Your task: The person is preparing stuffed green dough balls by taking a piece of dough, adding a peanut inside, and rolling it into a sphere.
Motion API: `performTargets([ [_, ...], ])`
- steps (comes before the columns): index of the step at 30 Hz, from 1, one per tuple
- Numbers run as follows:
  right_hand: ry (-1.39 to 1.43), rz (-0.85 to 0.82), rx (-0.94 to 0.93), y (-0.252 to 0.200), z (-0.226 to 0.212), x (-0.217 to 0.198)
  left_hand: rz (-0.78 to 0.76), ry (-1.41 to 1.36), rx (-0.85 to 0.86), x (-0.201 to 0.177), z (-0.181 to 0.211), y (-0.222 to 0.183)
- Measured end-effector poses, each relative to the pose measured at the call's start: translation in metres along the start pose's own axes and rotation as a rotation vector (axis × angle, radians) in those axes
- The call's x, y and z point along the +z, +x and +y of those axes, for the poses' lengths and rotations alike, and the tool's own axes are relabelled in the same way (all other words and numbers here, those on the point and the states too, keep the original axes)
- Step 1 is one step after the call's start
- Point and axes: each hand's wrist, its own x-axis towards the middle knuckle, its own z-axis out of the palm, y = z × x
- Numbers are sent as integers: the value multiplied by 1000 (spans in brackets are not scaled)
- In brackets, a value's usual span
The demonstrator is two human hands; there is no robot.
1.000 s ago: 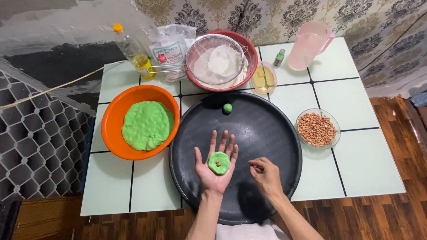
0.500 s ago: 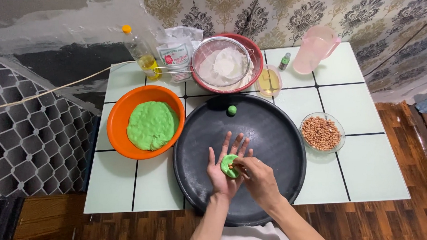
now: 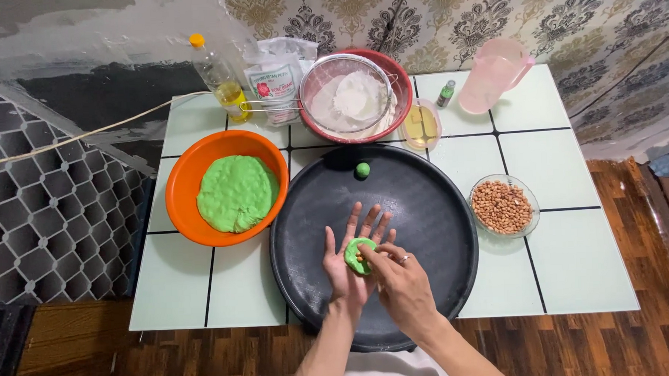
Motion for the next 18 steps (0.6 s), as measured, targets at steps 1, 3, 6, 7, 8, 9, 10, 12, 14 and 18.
performTargets([
  [1,-38,-53,-30,-1,-2,-1,-3,-26,2,-1,1,1],
  [3,-76,-103,-58,-2,-9,-9,-7,-49,3,2,3,0],
  [6,-77,-185,-55,2,-17,-23,78,-43,28,15,6,-2],
  [7,49,-130,-44,2,-15,-25,86,-38,34,15,7,-3],
  [8,174,-75,-34,3,-14,-27,95,-34,40,16,8,-3],
  [9,175,-77,-34,2,-13,-28,96,-35,41,14,8,-4],
  [10,228,-46,-57,1,-11,-30,68,-42,35,11,7,-5],
  [12,275,-7,-87,3,-4,-30,27,-46,28,17,7,-4],
  [14,184,-83,-182,-1,1,-27,90,-21,29,27,5,-11],
  [18,256,105,-196,5,8,-27,40,-114,-26,23,4,-11],
])
